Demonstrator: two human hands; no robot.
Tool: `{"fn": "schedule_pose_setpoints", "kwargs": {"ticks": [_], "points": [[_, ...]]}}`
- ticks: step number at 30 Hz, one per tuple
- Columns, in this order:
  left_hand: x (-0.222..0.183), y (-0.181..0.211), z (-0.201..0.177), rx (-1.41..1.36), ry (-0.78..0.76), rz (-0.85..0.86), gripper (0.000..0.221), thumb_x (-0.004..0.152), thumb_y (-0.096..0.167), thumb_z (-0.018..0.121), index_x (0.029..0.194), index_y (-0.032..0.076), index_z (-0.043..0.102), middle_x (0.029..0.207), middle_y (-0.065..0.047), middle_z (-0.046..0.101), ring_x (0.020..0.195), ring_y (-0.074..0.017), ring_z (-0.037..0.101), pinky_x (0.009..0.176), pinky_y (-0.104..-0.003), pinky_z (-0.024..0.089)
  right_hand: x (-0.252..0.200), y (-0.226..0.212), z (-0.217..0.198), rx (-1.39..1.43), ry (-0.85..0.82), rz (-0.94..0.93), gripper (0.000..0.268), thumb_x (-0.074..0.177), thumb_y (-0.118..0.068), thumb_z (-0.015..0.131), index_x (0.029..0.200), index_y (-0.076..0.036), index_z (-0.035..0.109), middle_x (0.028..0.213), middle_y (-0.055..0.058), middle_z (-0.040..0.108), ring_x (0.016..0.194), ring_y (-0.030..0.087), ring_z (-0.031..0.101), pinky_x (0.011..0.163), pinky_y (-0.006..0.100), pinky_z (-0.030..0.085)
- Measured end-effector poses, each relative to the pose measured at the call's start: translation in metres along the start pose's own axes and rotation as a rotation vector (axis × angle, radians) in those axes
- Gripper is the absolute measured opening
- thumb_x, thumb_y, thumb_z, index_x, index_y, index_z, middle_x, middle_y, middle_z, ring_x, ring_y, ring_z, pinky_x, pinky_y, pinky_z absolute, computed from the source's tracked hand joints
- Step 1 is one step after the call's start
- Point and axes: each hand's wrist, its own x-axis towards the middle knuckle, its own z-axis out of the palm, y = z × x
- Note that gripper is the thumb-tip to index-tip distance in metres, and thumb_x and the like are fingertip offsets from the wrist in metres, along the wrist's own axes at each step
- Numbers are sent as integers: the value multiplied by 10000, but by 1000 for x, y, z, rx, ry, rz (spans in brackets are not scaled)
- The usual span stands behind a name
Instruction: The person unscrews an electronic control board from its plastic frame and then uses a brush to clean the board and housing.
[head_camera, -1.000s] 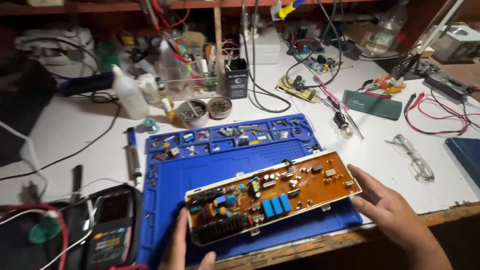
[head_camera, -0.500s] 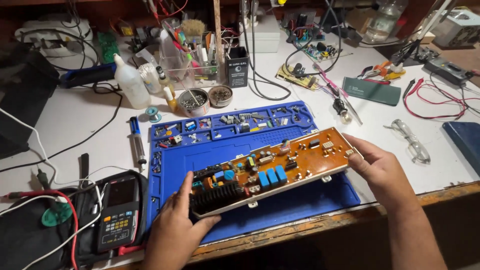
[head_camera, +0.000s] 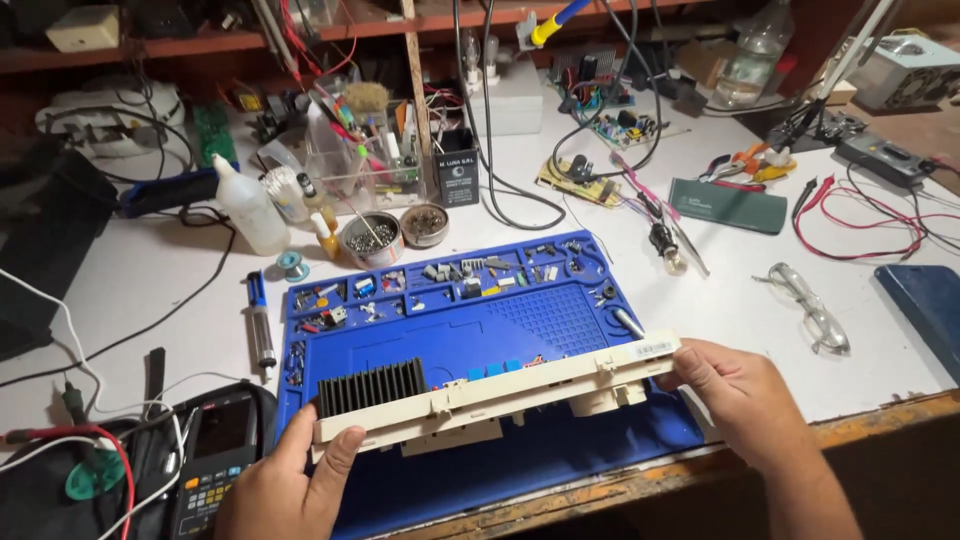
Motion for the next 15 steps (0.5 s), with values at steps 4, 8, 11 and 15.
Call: {"fn": "schedule_pose_setpoints", "kwargs": {"ticks": [4,8,11,15], "points": [[-6,15,-16,-83,-14,-15,904,946,885,361,1724,466,549,1375,37,918,1304,-335,854,1023,-449,646,-3,-9,11,-30,80,-11,771,1089,-669,508,884,-93,977,883,31,971,983,173,882,1033,318,567],[1,13,-8,-99,60,-7,877,954,893,394,1680,448,605,1301,-96,918,1323,-405,819,1025,-515,631,1,-10,17,-13,115,-9,796,1106,-687,489,827,-83,926,855,32,937,945,190,868,1010,337,561],[-1,20,-15,-110,33,-4,859,991,874,352,1690,434,590,1366,-130,890,1364,-442,788,1072,-541,618,1,-11,20,-15,122,-49,809,1127,-710,450,784,-108,868,828,15,895,919,187,850,990,331,553],[1,28,-18,-123,43,-2,667,1081,828,325,1420,337,623,1156,-159,886,1209,-467,787,991,-541,596,13,10,30,65,118,-139,702,1210,-615,495,804,-115,774,838,-2,801,899,167,743,959,320,523]]}}
